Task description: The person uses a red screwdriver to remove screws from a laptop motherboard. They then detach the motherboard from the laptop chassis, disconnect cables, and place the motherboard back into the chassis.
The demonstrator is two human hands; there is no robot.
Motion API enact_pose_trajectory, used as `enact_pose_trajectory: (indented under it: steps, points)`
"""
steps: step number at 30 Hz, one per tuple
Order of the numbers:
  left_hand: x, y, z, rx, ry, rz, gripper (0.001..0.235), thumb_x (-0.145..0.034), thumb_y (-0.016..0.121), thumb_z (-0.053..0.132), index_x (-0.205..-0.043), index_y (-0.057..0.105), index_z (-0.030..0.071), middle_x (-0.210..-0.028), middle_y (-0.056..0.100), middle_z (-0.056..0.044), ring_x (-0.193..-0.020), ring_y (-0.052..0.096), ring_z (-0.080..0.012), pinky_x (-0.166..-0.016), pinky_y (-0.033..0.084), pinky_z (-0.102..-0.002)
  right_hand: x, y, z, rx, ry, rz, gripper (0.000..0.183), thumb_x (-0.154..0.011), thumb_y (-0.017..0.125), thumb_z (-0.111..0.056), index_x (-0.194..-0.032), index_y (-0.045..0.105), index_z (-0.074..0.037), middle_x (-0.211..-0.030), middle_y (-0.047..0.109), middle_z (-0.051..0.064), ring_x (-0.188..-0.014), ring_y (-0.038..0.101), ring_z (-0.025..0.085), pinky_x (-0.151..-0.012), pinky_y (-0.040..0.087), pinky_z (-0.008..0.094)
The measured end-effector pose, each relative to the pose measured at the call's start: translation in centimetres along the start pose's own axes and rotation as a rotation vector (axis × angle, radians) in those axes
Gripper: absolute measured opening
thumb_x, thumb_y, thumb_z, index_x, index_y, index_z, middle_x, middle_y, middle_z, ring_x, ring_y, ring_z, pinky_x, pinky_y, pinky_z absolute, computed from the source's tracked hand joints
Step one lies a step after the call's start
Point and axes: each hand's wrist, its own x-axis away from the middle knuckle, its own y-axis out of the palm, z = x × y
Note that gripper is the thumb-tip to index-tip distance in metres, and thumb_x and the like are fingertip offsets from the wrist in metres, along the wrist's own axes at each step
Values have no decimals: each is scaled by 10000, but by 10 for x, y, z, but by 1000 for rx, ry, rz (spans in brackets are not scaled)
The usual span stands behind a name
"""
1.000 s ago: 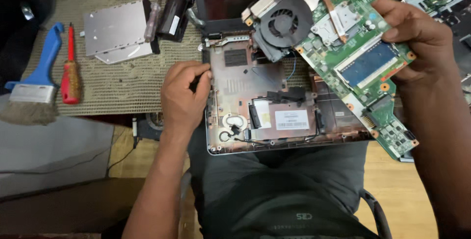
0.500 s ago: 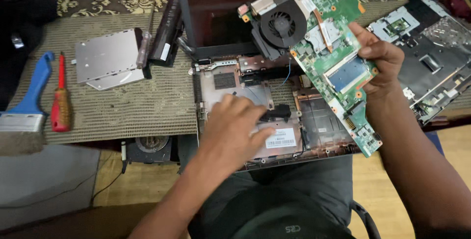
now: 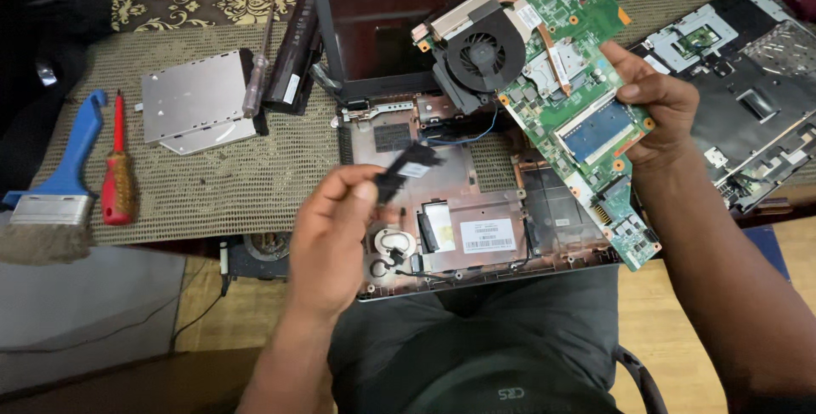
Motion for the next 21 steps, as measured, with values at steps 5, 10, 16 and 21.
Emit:
enact_pose_trajectory:
  steps: [5, 10, 16, 21]
  points:
    - [-6, -24, 1, 529, 46, -90, 255, -1046, 409, 145, -1061, 646, 51, -949, 642, -160, -776, 606, -255, -659, 497, -386, 0, 14, 6, 60, 3, 56, 651, -748, 541, 42, -1386, 665, 82, -1271, 711, 287, -1048, 739, 435, -841, 628, 538]
    - [-7, -46, 8, 712, 91, -44, 246, -962, 457, 233, -961, 652, 81, -791, 631, -106, -584, 575, -228, -414, 387, -329, 1, 13, 10, 194, 25, 168, 622, -741, 563, 47, -1351, 683, 57, -1219, 736, 250, -979, 756, 389, -817, 629, 481]
    - [2, -48, 6, 577, 232, -262, 177, -1066, 578, 261, -1002, 602, 98, -910, 594, -52, -634, 590, -111, -441, 495, -229, -7, 48, 15, 493, 161, -17, 238, -690, 637, -105, -828, 572, 78, -795, 604, 80, -463, 532, 117, -458, 403, 242]
    - [11, -31, 28, -263, 4, 8, 232, -980, 602, 51, -1205, 658, 62, -825, 682, -79, -639, 617, -117, -359, 439, -199, -9, 47, 22, 370, 386, -113, 620, -702, 671, -17, -1245, 514, 236, -810, 740, 201, -384, 593, 131, -314, 466, 278]
